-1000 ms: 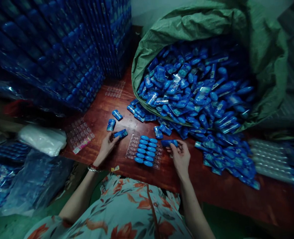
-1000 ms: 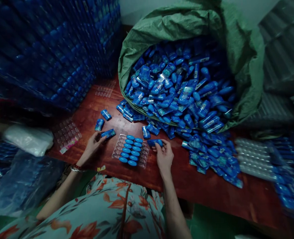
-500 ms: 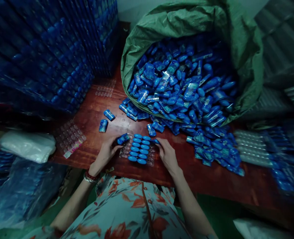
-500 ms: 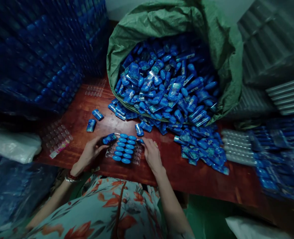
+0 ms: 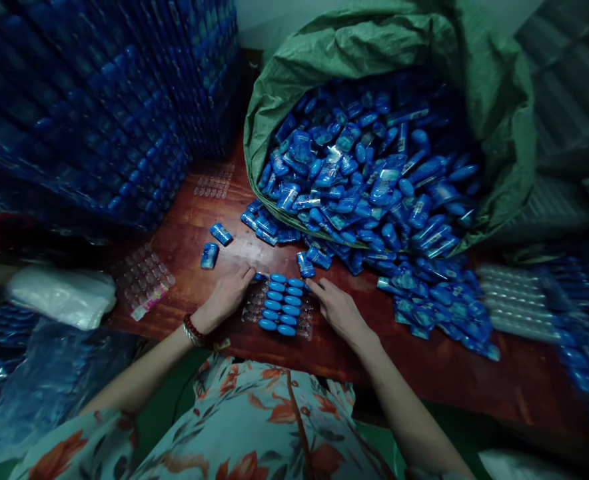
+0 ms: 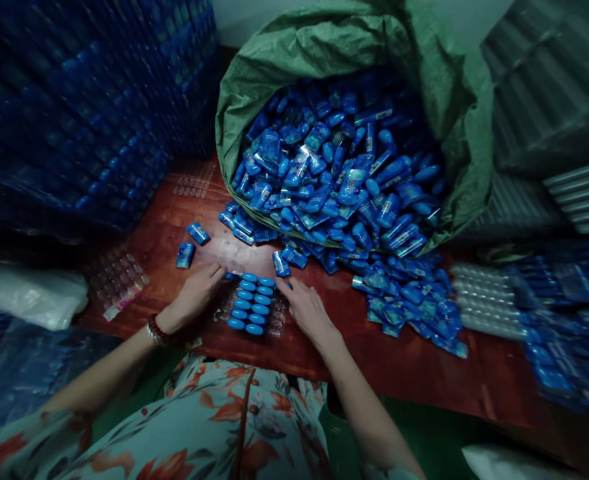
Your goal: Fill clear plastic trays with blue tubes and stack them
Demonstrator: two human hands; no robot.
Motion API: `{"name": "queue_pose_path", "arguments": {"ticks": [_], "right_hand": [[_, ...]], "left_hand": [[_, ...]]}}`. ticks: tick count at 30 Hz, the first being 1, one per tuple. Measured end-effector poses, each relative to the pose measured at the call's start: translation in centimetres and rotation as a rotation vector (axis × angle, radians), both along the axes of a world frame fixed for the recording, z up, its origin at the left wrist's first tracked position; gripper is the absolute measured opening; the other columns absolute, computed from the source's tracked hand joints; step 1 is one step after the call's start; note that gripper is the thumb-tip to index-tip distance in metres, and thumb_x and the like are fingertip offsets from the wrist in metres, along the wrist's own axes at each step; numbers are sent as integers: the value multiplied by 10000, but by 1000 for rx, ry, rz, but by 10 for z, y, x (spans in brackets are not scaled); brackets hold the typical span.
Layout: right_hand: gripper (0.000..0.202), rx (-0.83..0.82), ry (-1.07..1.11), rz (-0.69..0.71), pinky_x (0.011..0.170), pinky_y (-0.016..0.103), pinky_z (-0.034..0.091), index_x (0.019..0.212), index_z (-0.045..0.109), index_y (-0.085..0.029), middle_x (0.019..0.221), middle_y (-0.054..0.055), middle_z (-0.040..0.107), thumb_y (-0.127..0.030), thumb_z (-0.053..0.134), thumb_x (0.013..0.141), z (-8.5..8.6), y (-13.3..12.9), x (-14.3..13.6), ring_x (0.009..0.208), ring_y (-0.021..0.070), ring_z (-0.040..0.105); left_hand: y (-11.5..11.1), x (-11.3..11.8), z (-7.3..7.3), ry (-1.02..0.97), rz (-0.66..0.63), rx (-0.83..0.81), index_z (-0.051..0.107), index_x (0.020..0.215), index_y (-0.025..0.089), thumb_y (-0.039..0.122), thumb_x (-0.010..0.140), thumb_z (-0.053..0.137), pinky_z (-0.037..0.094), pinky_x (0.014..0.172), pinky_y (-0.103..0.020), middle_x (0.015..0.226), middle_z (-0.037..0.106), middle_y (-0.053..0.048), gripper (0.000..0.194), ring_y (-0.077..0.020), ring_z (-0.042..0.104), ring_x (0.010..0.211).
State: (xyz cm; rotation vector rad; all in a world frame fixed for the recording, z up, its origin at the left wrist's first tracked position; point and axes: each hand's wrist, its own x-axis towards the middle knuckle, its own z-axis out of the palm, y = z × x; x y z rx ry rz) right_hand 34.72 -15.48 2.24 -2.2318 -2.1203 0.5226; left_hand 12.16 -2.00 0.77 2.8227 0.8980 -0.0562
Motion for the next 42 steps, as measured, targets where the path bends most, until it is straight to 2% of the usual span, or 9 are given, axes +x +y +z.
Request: {"name": "queue_pose_path", "arguments": {"ticks": [6, 11, 14, 18, 23, 28, 32, 37, 42], "right_hand": [[589, 13, -13, 4, 729, 265, 471, 1337, 457, -264, 1100, 86, 600, -22, 414, 801, 1, 3, -2, 946, 188, 585], [368, 129, 246, -57, 797, 284, 466, 1256, 546, -258, 1107, 66, 637, -221, 413, 915, -6, -2, 4, 979, 185, 598], [381, 231, 405, -271, 799, 283, 455, 1115, 635, -220, 1049, 58, 675, -370, 322, 958, -15, 3, 15, 937, 182, 617], [482, 131, 241, -600, 637, 273, 408, 881, 680, -192, 793, 68, 693, -544, 352, 912, -25, 26, 22, 772, 208, 626], [340, -21, 96, -542, 627, 261, 377, 914, 636, -197, 919, 88, 687, -517, 574, 816, -24, 58, 17, 870, 224, 625], [236, 7, 124, -450, 660, 261, 399, 927, 578, -186, 954, 88, 655, -397, 572, 823, -27, 46, 24, 869, 213, 612], [261, 185, 281, -649, 685, 311, 444, 1002, 528, -178, 890, 88, 651, -367, 526, 823, -36, -5, 37, 796, 231, 623], [359, 321, 830, -749, 674, 318, 524, 1008, 545, -205, 949, 64, 644, -483, 572, 784, -35, -74, 26, 789, 200, 633], [329, 335, 718, -660, 693, 317, 523, 1083, 577, -215, 1000, 68, 655, -416, 558, 824, -25, -72, -10, 775, 184, 622]], "left_hand": [[5, 20, 13, 175, -192, 30, 546, 1006, 108, 19, 846, 377, 491, 654, -300, 963, 585, -116, 249, -212, 589, 827], [7, 28, 13, 212, -178, 60, 559, 1013, 92, 24, 848, 395, 487, 647, -307, 984, 596, -140, 242, -231, 599, 851], [14, 18, 10, 68, -170, -20, 525, 1117, 125, 119, 872, 465, 492, 721, -313, 1010, 606, -116, 252, -221, 599, 888], [31, -6, 2, -197, 98, -104, 489, 1193, 164, 270, 924, 433, 482, 789, -317, 1006, 619, -92, 294, -201, 605, 888], [64, -38, -14, -132, 719, 12, 527, 1106, 100, 402, 871, 501, 476, 767, -360, 1081, 567, -187, 384, -289, 592, 959], [81, -57, -27, -157, 576, -178, 486, 1191, 156, 336, 816, 570, 469, 809, -343, 1122, 604, -141, 425, -267, 601, 994], [58, -67, -20, -377, 525, -209, 524, 1131, 198, 364, 849, 510, 475, 797, -319, 1036, 654, -81, 328, -225, 625, 923], [-3, -62, -6, -708, 517, -246, 587, 946, 199, 406, 847, 531, 473, 849, -348, 946, 657, -47, 236, -202, 603, 910], [-31, -30, -15, -806, 301, -344, 586, 935, 186, 303, 886, 509, 496, 786, -314, 938, 625, -56, 149, -169, 586, 873]]}}
